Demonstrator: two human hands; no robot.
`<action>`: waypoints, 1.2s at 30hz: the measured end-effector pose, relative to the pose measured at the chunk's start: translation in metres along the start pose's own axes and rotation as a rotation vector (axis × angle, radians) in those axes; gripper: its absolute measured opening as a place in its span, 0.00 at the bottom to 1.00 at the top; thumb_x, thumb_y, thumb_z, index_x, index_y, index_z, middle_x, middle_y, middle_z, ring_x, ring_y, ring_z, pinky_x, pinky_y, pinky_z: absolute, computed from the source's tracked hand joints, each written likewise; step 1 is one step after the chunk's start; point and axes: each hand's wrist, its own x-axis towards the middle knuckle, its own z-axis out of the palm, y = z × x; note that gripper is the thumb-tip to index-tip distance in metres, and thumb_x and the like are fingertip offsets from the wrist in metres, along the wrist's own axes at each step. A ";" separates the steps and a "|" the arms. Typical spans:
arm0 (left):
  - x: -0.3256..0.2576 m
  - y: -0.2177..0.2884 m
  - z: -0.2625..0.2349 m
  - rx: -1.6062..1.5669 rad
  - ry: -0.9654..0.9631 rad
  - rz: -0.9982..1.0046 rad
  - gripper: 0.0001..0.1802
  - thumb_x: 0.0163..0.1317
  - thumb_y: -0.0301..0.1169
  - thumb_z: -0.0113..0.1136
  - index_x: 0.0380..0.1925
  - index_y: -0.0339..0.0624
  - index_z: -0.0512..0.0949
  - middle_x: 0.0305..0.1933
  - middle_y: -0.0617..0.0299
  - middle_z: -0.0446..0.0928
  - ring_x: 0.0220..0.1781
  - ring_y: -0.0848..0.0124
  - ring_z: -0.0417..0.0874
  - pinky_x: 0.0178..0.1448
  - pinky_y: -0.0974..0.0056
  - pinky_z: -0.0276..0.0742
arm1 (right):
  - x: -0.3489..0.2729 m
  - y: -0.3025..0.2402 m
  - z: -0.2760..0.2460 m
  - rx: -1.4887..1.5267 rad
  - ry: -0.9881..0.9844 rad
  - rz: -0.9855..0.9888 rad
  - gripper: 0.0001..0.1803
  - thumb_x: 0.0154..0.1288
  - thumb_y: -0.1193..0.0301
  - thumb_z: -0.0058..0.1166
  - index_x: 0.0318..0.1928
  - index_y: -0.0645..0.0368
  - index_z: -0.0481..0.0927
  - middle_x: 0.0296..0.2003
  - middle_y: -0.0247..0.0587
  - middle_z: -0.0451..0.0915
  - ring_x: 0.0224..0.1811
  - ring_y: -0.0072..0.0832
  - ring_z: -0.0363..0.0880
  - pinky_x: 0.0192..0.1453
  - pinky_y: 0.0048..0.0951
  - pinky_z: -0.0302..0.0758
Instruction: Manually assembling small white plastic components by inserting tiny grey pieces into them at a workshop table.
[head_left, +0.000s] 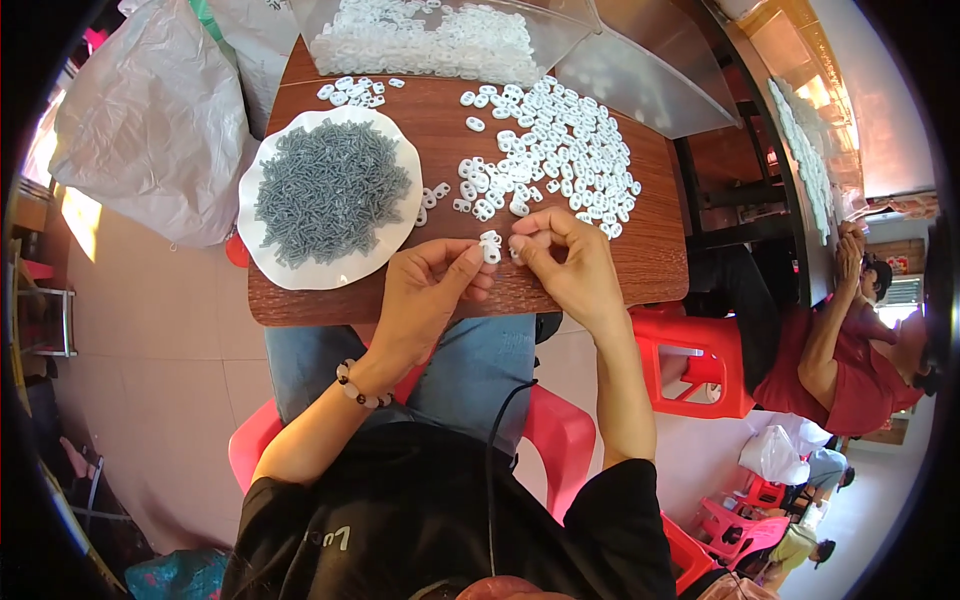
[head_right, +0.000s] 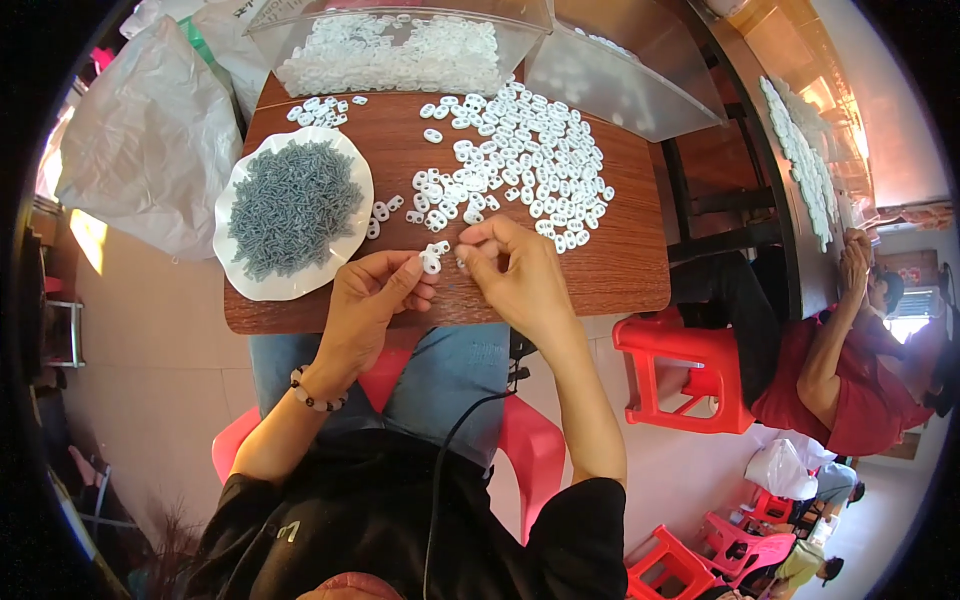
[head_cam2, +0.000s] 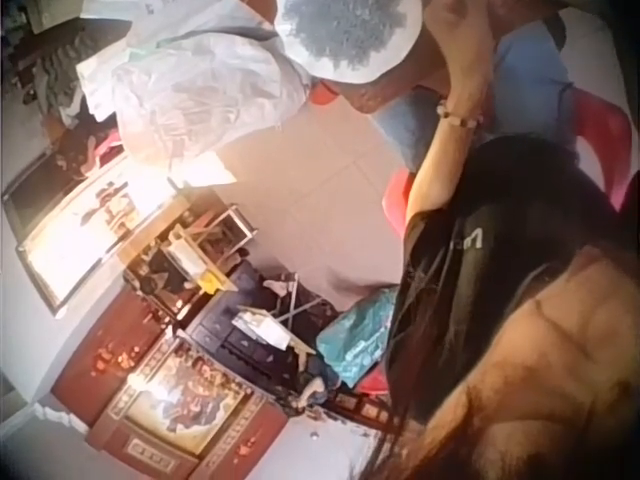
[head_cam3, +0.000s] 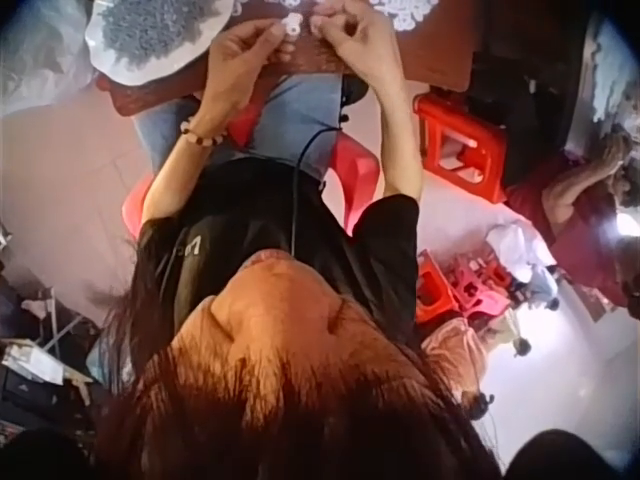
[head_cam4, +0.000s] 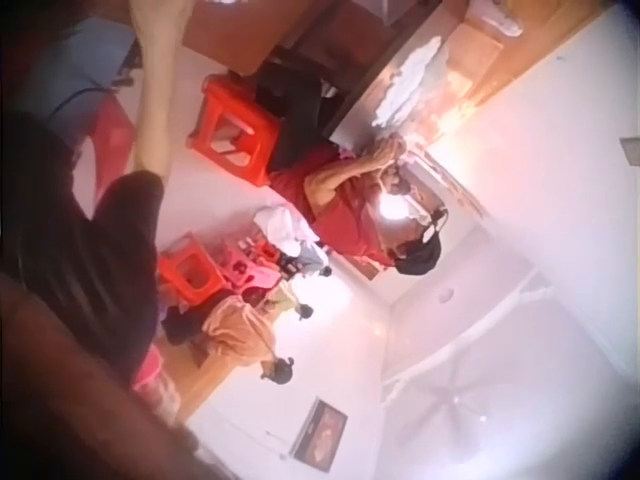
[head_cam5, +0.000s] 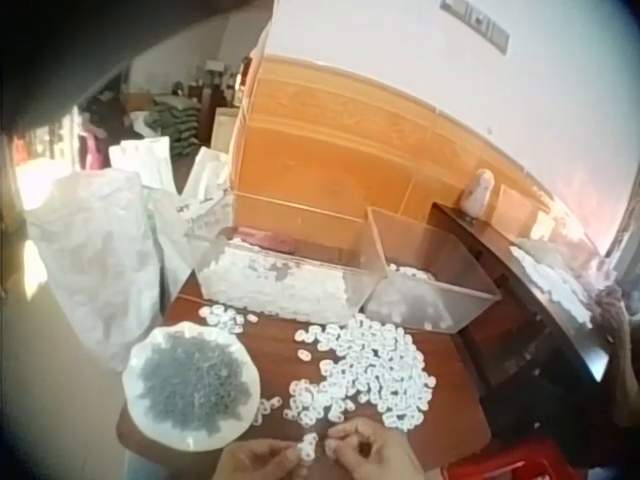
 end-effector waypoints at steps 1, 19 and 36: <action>-0.001 0.001 0.000 0.001 0.001 -0.001 0.13 0.67 0.33 0.57 0.42 0.32 0.79 0.35 0.60 0.81 0.34 0.78 0.79 0.39 0.74 0.77 | 0.002 0.000 0.003 -0.111 0.055 0.006 0.06 0.61 0.74 0.59 0.35 0.65 0.80 0.23 0.34 0.81 0.26 0.16 0.76 0.32 0.22 0.72; -0.007 0.009 0.004 0.043 -0.035 -0.065 0.12 0.65 0.31 0.59 0.39 0.30 0.79 0.30 0.61 0.80 0.31 0.79 0.79 0.36 0.74 0.78 | -0.019 -0.011 0.010 0.270 -0.018 0.007 0.06 0.63 0.73 0.60 0.34 0.64 0.81 0.27 0.30 0.80 0.31 0.13 0.74 0.37 0.17 0.70; -0.016 0.014 0.001 0.011 -0.051 -0.101 0.14 0.64 0.32 0.60 0.46 0.34 0.78 0.33 0.61 0.81 0.30 0.81 0.77 0.34 0.76 0.74 | -0.044 -0.018 0.016 0.682 0.045 0.148 0.06 0.64 0.75 0.56 0.38 0.64 0.81 0.29 0.35 0.82 0.28 0.15 0.75 0.32 0.17 0.70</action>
